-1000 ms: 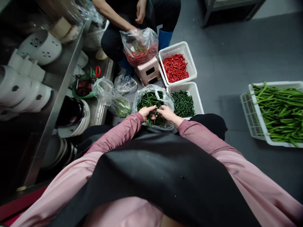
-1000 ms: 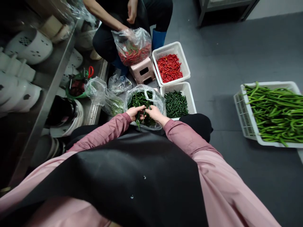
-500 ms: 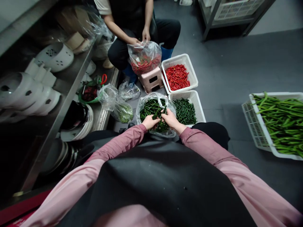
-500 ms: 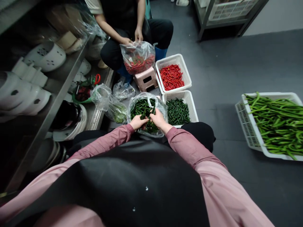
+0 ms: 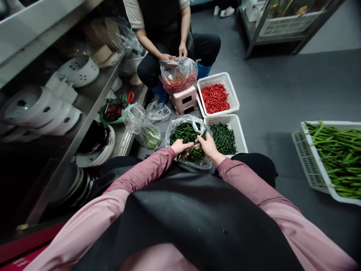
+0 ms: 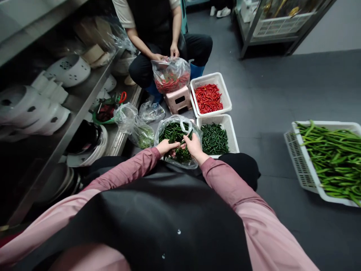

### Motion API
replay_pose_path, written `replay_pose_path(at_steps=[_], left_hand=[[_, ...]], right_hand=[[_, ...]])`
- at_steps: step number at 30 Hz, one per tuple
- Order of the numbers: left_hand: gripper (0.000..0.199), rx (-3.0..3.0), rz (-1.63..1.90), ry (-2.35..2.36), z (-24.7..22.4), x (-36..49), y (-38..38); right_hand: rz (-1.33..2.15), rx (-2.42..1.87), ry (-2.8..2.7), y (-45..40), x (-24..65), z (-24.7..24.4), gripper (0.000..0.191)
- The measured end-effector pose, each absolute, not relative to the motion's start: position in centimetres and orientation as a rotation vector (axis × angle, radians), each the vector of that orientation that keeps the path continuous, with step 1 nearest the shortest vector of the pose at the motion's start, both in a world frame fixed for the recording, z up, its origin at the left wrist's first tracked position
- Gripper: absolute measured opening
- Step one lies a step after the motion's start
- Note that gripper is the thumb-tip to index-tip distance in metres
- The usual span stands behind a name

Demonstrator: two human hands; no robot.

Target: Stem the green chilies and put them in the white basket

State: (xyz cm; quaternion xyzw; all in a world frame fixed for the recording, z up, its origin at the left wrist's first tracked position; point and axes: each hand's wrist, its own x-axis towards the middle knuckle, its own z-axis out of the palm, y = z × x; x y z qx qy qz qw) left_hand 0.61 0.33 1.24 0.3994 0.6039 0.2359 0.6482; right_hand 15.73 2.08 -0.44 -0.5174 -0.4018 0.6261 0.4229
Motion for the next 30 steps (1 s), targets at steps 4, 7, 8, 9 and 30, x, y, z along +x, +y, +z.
replay_pose_path(at_steps=[4,7,8,9,30], left_hand=[[0.042,1.065,0.537,1.391,1.4,0.8,0.2],[0.035,1.253,0.503,1.395,1.9,0.7,0.2],[0.033,1.314,0.494,1.37,2.1,0.6,0.2],[0.031,1.372,0.477,1.326,2.4,0.4,0.1],[0.037,1.017,0.392,1.061,1.8,-0.5,0.9]], right_hand=[[1.478,-1.358,-1.145,1.9,15.8,-0.4,0.02],[1.521,-1.351,-1.148,1.9,15.8,-0.4,0.019],[1.59,-1.332,-1.119,1.9,15.8,-0.3,0.018],[1.688,-1.309,-1.089,1.8,15.8,-0.2,0.018],[1.817,-1.159,-1.118,1.6,15.5,0.6,0.021]])
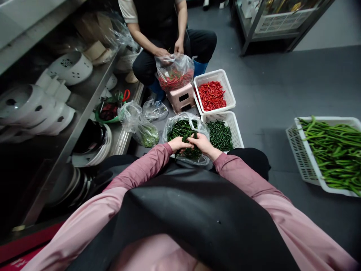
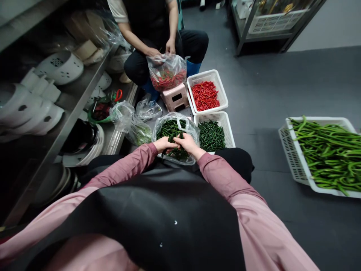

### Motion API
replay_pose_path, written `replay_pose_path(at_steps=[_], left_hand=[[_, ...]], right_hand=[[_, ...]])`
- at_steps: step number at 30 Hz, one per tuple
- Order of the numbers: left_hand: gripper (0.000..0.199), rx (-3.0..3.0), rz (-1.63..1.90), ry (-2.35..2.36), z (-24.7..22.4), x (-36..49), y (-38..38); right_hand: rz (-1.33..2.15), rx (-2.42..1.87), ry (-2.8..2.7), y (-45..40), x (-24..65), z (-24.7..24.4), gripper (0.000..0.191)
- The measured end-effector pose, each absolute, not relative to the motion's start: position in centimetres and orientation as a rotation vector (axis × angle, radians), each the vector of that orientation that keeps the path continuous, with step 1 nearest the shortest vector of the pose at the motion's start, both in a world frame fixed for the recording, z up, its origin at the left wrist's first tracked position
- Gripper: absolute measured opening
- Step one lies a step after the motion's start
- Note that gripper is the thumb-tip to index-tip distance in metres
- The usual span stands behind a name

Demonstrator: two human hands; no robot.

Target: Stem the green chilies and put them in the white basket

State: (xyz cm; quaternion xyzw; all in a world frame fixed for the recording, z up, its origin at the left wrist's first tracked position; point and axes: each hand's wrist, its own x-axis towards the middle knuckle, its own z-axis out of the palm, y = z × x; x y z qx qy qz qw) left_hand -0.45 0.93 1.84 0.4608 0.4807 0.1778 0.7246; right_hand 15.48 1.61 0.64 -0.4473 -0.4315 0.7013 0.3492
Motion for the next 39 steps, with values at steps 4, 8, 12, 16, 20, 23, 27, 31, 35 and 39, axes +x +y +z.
replay_pose_path(at_steps=[4,8,12,16,20,23,27,31,35,39], left_hand=[[0.039,1.211,0.376,1.196,1.7,-1.1,1.4],[0.032,1.527,0.374,1.382,1.3,-1.0,1.6],[0.027,1.749,0.365,1.459,0.6,-0.8,1.4],[0.024,1.79,0.292,1.698,0.4,-1.6,1.5],[0.022,1.813,0.185,1.921,0.6,-1.3,1.3],[0.021,1.84,0.141,1.917,0.8,-0.1,0.8],[0.021,1.789,0.129,1.874,1.2,1.0,0.5],[0.024,1.618,0.197,1.855,1.5,0.4,0.9],[0.033,1.434,0.441,1.81,0.9,-0.4,1.1],[0.051,1.4,0.535,1.723,0.2,0.9,0.7]], right_hand=[[1.906,-1.213,-1.031,1.8,15.6,0.5,0.023],[1.811,-1.256,-1.031,2.0,15.8,0.6,0.018],[2.113,-1.048,-0.856,2.6,16.6,1.3,0.015],[1.982,-1.216,-1.093,2.5,16.9,1.1,0.019],[1.571,-1.381,-1.382,1.8,16.1,0.8,0.028],[1.474,-1.343,-1.488,1.3,15.6,1.2,0.021],[1.005,-1.375,-1.89,1.1,15.6,1.5,0.014],[0.711,-1.477,-2.042,2.2,16.5,0.7,0.013],[1.359,-1.537,-1.576,2.8,16.8,-0.5,0.031],[1.842,-1.312,-1.124,1.4,15.3,-0.8,0.031]])
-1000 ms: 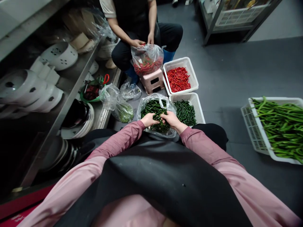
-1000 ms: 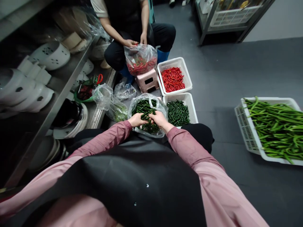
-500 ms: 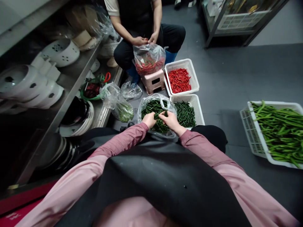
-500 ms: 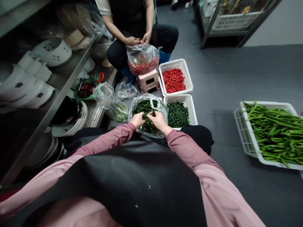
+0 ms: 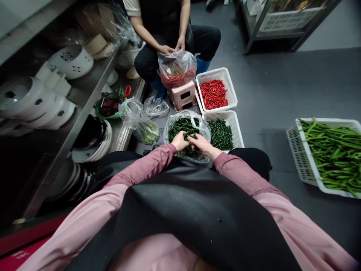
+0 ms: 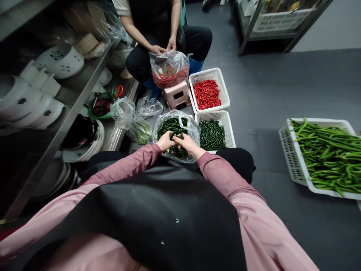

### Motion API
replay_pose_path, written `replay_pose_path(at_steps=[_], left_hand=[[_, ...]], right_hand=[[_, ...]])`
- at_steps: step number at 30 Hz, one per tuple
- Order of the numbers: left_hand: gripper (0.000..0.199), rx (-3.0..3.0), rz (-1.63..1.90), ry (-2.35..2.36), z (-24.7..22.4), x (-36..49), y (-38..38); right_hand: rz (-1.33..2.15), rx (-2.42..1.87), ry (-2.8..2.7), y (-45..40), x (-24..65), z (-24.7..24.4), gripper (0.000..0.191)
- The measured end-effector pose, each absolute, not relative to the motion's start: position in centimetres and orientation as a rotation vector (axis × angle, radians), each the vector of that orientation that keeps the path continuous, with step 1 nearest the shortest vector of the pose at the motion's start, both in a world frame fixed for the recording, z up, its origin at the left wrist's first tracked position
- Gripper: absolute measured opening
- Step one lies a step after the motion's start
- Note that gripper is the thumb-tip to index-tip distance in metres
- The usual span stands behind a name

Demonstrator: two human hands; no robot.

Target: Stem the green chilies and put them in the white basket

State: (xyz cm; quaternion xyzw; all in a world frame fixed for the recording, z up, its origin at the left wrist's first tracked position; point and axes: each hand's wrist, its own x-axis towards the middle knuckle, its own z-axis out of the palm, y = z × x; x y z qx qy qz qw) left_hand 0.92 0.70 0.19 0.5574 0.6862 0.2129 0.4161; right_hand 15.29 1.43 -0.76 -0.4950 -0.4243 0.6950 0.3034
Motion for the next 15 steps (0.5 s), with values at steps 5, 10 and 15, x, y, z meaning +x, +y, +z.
replay_pose_path(at_steps=[5,10,15], left_hand=[[0.045,1.068,0.605,1.319,1.6,2.3,0.1],[0.035,0.591,0.627,0.961,3.1,1.0,-0.2],[0.035,0.452,0.637,0.927,2.8,0.2,-0.1]], right_hand=[[1.777,-1.278,-1.033,0.9,14.4,0.0,0.027],[1.914,-1.267,-0.54,2.7,15.6,0.4,0.017],[2.161,-1.225,-0.347,3.1,16.2,0.7,0.016]])
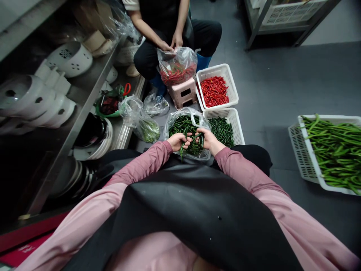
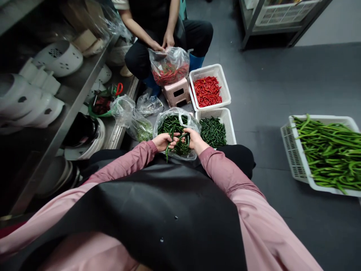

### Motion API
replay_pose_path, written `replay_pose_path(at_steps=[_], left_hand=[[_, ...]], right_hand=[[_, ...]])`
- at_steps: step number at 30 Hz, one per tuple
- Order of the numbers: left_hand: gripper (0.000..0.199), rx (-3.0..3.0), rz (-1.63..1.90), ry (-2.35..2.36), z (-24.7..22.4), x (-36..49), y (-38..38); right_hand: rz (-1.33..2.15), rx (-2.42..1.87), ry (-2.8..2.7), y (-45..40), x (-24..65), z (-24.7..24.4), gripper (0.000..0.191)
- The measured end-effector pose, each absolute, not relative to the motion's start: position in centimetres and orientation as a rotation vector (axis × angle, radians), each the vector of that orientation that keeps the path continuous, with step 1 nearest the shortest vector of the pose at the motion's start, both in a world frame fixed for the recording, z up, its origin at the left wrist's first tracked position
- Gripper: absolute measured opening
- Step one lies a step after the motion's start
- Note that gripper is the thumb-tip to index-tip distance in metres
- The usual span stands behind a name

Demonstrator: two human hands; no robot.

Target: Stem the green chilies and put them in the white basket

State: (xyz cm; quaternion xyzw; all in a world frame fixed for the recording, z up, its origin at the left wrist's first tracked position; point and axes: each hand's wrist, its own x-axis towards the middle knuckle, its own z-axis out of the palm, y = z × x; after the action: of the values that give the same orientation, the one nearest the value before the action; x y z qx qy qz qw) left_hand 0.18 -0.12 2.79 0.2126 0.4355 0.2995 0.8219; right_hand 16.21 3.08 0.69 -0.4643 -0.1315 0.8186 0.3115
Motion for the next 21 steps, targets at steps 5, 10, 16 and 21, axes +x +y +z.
replay_pose_path(at_steps=[5,10,16,21], left_hand=[[0.022,0.6,0.477,0.905,2.8,0.6,0.1],[0.013,0.738,0.447,1.05,2.6,0.2,0.5],[0.028,0.834,0.416,1.185,2.4,-0.3,0.3],[0.031,0.663,0.294,1.083,2.7,-0.5,0.1]], right_hand=[[2.104,-1.201,-0.898,1.8,15.6,0.6,0.018],[1.766,-1.293,-0.947,1.9,15.5,0.4,0.018],[1.61,-1.371,-0.945,2.3,15.9,0.3,0.019],[1.55,-1.367,-0.973,2.1,15.7,0.4,0.018]])
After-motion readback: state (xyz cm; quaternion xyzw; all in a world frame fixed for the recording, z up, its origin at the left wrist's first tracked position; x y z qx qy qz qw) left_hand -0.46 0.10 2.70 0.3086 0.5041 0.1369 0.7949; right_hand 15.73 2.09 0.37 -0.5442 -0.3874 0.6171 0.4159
